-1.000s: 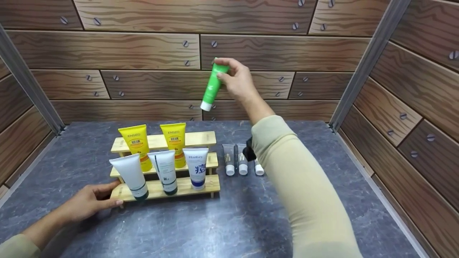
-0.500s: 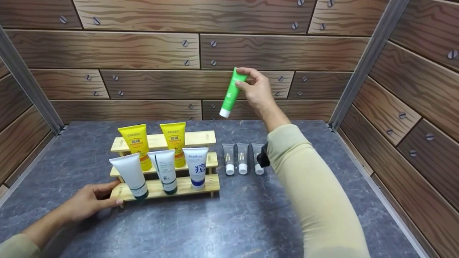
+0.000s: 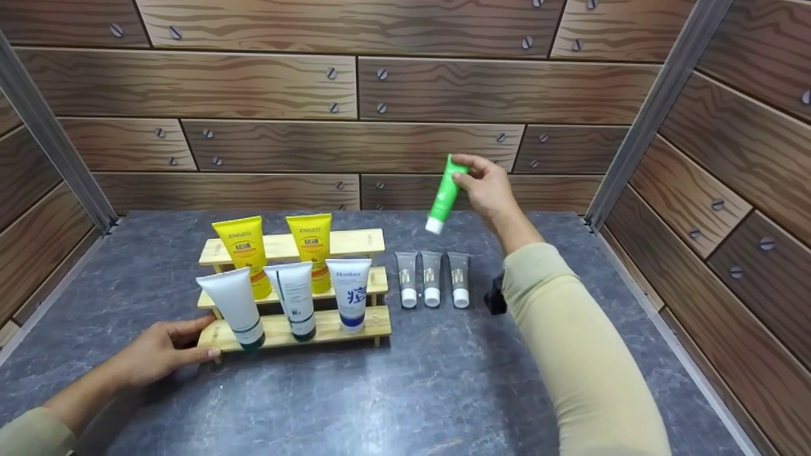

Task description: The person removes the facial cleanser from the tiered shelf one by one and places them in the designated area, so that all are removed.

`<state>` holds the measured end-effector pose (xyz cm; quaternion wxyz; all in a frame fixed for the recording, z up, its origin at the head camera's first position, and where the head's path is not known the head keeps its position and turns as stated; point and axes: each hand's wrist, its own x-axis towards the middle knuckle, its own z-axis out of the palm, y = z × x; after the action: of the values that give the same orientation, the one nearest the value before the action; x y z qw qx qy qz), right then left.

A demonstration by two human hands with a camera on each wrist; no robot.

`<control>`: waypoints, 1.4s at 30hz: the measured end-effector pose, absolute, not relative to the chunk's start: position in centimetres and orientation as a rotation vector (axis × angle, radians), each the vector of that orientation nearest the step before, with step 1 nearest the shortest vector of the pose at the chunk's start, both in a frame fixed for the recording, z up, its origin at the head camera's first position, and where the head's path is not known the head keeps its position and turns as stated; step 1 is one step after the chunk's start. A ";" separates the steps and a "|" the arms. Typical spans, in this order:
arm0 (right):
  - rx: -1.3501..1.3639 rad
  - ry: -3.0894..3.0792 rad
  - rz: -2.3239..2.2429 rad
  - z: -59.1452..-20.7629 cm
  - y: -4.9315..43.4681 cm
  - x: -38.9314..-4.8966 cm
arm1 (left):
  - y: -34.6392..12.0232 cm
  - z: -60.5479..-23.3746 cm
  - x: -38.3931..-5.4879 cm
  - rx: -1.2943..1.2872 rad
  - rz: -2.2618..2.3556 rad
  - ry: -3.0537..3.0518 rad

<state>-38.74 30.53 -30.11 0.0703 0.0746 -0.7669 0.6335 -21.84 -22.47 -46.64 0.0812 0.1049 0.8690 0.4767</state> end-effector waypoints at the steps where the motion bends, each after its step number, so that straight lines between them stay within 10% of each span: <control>1: 0.221 -2.322 1.895 -30.4 30.8 -38.7 | -22.5 -46.7 -21.9 0.306 1.423 2.601; 42: -0.017 -2.673 1.764 -38.8 39.4 -37.3 | -22.5 -46.7 -22.0 0.282 1.448 2.599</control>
<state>-37.25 39.36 -38.80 -0.0303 -0.0052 -0.8342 0.5506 -21.98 -22.47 -46.74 0.0763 0.0942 0.8671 0.4831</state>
